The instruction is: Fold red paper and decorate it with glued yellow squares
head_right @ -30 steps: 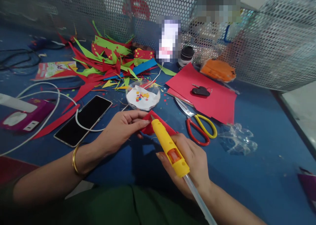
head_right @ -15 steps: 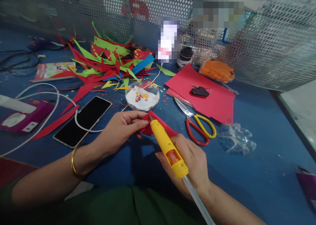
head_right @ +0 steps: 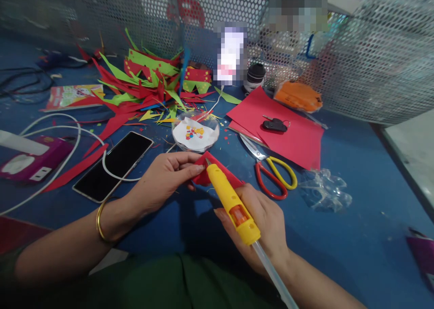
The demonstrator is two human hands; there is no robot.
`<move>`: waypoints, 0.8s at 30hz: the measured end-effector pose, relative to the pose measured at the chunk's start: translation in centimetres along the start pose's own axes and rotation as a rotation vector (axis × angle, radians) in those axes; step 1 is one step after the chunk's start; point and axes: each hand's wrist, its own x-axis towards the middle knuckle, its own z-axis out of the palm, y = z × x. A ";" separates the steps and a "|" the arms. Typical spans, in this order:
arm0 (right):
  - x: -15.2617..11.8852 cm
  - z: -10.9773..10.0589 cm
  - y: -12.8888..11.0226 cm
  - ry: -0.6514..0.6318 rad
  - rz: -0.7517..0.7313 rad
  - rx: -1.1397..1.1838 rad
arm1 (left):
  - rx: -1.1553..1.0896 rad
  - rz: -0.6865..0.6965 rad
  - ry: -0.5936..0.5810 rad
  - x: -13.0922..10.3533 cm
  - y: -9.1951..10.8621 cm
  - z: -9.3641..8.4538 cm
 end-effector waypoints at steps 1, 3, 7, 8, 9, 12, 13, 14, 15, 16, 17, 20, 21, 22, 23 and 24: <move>0.0 0.0 0.0 0.001 -0.003 -0.001 | -0.002 0.000 -0.001 0.0 0.0 0.0; 0.0 0.0 0.0 0.001 -0.008 -0.007 | -0.003 0.001 -0.002 0.0 0.0 0.0; 0.0 0.0 0.0 -0.003 -0.002 -0.004 | -0.005 0.011 -0.009 0.1 -0.1 0.0; 0.0 0.0 0.0 -0.003 0.001 -0.003 | -0.005 0.013 -0.010 0.0 -0.1 0.0; 0.1 0.0 0.1 -0.001 0.002 -0.003 | -0.005 0.016 -0.010 0.0 -0.1 0.0; 0.1 0.0 0.1 -0.004 0.005 -0.004 | -0.001 0.022 -0.009 0.0 -0.1 0.0; 0.0 0.0 0.1 -0.008 0.007 -0.002 | -0.002 0.022 -0.009 0.0 -0.1 0.0; 0.0 0.0 0.1 -0.009 0.008 -0.002 | -0.003 0.020 -0.010 -0.1 -0.1 0.0; 0.0 0.0 0.1 -0.007 0.010 -0.004 | -0.007 0.018 -0.008 -0.1 0.0 0.0; -0.1 0.0 0.1 -0.005 0.010 -0.006 | -0.009 0.015 -0.007 -0.1 0.0 0.0; -0.1 0.0 0.1 -0.001 0.008 -0.009 | -0.013 0.014 -0.005 -0.1 0.0 0.0; -0.1 0.0 0.0 -0.003 0.005 -0.019 | -0.017 0.010 -0.002 -0.2 0.1 0.0; -0.1 0.0 0.0 -0.002 0.005 -0.022 | -0.018 0.008 -0.001 -0.2 0.1 0.0; -0.1 0.0 0.0 0.004 0.005 -0.025 | -0.018 0.005 0.000 -0.2 0.1 0.0; -0.1 0.0 0.0 0.008 0.005 -0.027 | -0.018 0.001 0.001 -0.2 0.1 0.0; 0.0 0.0 0.0 0.010 0.006 -0.029 | -0.018 -0.003 0.002 -0.2 0.1 0.0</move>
